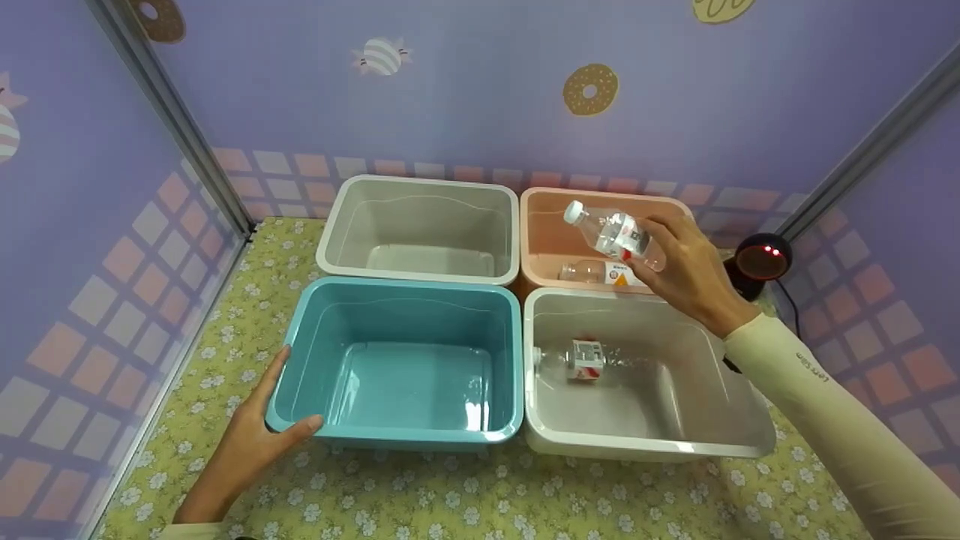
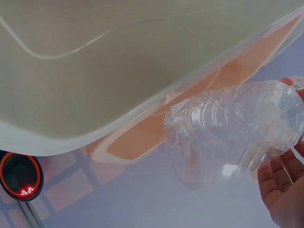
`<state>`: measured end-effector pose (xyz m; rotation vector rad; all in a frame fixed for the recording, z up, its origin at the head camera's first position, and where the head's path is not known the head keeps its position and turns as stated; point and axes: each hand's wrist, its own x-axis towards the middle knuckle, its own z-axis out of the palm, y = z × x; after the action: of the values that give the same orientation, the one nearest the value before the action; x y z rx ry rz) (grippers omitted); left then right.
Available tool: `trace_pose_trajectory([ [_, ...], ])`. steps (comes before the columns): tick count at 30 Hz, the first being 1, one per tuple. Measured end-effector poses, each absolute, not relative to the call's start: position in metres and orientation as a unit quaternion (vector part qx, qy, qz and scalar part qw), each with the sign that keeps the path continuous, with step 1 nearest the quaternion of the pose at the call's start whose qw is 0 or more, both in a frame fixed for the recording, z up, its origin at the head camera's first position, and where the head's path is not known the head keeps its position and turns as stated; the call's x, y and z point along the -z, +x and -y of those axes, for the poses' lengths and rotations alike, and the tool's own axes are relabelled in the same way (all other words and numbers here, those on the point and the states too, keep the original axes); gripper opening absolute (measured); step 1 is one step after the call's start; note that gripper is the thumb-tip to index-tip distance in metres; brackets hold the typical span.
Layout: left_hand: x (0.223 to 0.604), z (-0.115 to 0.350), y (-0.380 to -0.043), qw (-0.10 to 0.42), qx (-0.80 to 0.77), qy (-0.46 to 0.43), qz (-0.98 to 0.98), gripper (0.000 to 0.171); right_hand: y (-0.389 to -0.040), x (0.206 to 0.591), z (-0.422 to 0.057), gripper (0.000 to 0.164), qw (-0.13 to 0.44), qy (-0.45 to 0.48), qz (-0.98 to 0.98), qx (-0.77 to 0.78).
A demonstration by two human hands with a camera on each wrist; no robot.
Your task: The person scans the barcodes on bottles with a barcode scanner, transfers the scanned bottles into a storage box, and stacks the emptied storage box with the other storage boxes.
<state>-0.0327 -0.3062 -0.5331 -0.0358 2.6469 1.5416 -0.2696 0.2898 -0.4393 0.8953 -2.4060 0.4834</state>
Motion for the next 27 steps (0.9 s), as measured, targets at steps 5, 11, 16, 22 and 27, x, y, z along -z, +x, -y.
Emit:
trace_pose_trajectory([
  [5,0.533,0.306,-0.033,0.041,-0.506,-0.012,-0.861,0.109,-0.271,0.439,-0.282,0.059,0.251,0.341,0.889,-0.175],
  [11,0.533,0.306,-0.033,0.042,-0.511,-0.013,-0.859,0.109,-0.274,0.443,-0.276,0.058,0.253,0.362,0.878,-0.188],
  [16,0.534,0.306,-0.033,0.042,-0.514,-0.012,-0.857,0.108,-0.278,0.445,-0.271,0.056,0.266,0.385,0.862,-0.195],
  [22,0.535,0.306,-0.033,0.041,-0.519,-0.013,-0.854,0.107,-0.28,0.444,-0.262,0.055,0.268,0.392,0.86,-0.185],
  [27,0.534,0.306,-0.032,0.044,-0.519,-0.02,-0.854,0.108,-0.281,0.443,-0.252,0.053,0.256,0.388,0.865,-0.19],
])
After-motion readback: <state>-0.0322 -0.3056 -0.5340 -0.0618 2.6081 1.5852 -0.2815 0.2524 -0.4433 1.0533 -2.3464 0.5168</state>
